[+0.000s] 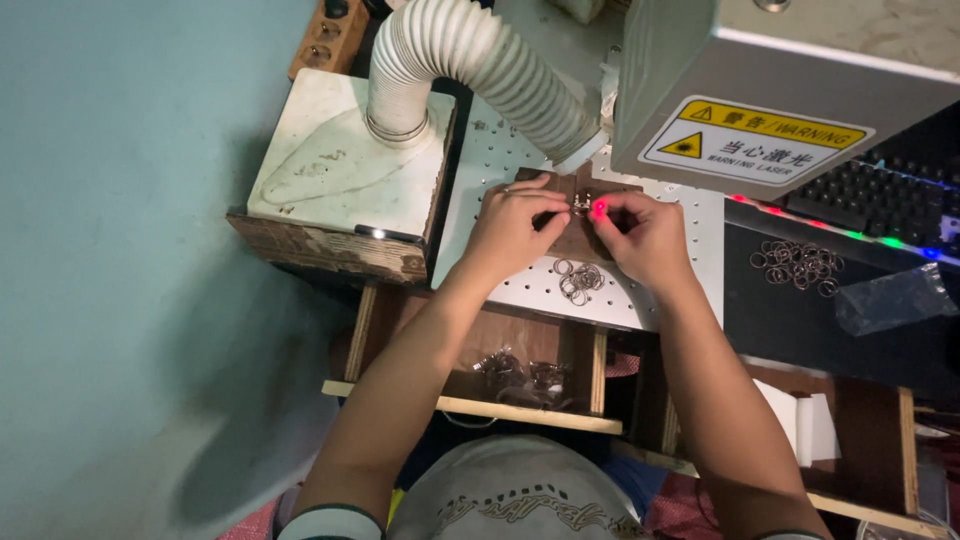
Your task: Marking metal rings using a laser engraving machine by manually placing each ring on a jig.
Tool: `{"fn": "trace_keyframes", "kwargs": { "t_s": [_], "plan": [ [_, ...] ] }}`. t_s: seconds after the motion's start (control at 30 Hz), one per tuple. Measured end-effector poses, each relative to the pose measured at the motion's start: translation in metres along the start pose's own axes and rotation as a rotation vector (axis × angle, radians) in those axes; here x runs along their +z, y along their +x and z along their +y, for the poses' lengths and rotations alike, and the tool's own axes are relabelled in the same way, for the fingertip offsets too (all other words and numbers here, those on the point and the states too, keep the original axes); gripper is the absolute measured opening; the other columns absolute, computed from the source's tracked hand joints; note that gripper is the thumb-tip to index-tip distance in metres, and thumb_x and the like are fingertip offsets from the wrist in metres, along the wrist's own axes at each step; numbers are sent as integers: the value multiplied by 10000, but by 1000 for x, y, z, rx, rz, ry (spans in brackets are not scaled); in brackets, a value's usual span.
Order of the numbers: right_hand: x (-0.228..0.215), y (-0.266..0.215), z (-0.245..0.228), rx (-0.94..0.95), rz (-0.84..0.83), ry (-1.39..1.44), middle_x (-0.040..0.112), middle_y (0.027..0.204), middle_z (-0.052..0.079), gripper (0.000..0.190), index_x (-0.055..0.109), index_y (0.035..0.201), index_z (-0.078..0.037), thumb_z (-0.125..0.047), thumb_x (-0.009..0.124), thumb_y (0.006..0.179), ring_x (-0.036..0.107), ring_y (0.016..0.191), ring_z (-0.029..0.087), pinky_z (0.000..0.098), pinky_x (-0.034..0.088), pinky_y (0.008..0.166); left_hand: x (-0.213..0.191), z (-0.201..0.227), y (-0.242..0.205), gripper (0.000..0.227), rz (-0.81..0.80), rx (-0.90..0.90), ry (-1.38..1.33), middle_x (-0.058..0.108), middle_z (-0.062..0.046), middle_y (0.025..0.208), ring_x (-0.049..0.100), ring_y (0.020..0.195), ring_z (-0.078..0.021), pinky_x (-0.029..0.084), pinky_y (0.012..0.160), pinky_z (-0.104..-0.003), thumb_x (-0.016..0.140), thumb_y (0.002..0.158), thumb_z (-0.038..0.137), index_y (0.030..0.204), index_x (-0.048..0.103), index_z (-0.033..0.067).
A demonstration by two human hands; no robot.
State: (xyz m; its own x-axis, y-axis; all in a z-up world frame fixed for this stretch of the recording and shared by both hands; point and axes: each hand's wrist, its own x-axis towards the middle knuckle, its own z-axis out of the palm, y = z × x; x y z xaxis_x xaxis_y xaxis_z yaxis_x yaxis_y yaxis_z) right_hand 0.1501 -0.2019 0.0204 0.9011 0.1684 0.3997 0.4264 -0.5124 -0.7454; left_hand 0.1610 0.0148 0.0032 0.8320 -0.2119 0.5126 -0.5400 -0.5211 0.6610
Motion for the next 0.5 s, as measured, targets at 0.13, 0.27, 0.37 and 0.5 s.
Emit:
{"fn": "trace_keyframes", "kwargs": {
  "t_s": [0.13, 0.27, 0.37, 0.5],
  "plan": [
    [1, 0, 2, 4, 2, -5, 703, 749, 117, 61, 787, 984, -71, -51, 777, 927, 629, 642, 172, 308, 485, 571, 0, -1, 3, 109, -44, -1, -24, 801, -36, 1006, 697, 1148, -314, 558, 935, -434, 751, 886, 199, 963, 823, 172],
    [1, 0, -1, -19, 5, -18, 685, 739, 129, 72, 792, 991, -67, -53, 786, 921, 630, 635, 193, 321, 477, 549, -4, 5, 7, 115, -61, 16, 53, 801, -26, 979, 716, 1108, -292, 574, 911, -408, 758, 887, 229, 965, 823, 175],
    [2, 0, -1, -25, 5, -20, 685, 747, 142, 74, 793, 993, -56, -41, 784, 921, 638, 642, 210, 331, 484, 553, -11, 14, 10, 109, -51, 49, 92, 798, -19, 964, 725, 1079, -281, 582, 885, -396, 761, 895, 247, 958, 823, 184],
    [2, 0, -1, -3, 0, -20, 676, 740, 135, 99, 794, 1005, -67, -31, 781, 914, 629, 634, 199, 315, 490, 552, 5, 1, 9, 83, -15, 69, 115, 795, 3, 932, 729, 1032, -275, 598, 832, -406, 750, 881, 223, 912, 821, 193]
  ]
}}
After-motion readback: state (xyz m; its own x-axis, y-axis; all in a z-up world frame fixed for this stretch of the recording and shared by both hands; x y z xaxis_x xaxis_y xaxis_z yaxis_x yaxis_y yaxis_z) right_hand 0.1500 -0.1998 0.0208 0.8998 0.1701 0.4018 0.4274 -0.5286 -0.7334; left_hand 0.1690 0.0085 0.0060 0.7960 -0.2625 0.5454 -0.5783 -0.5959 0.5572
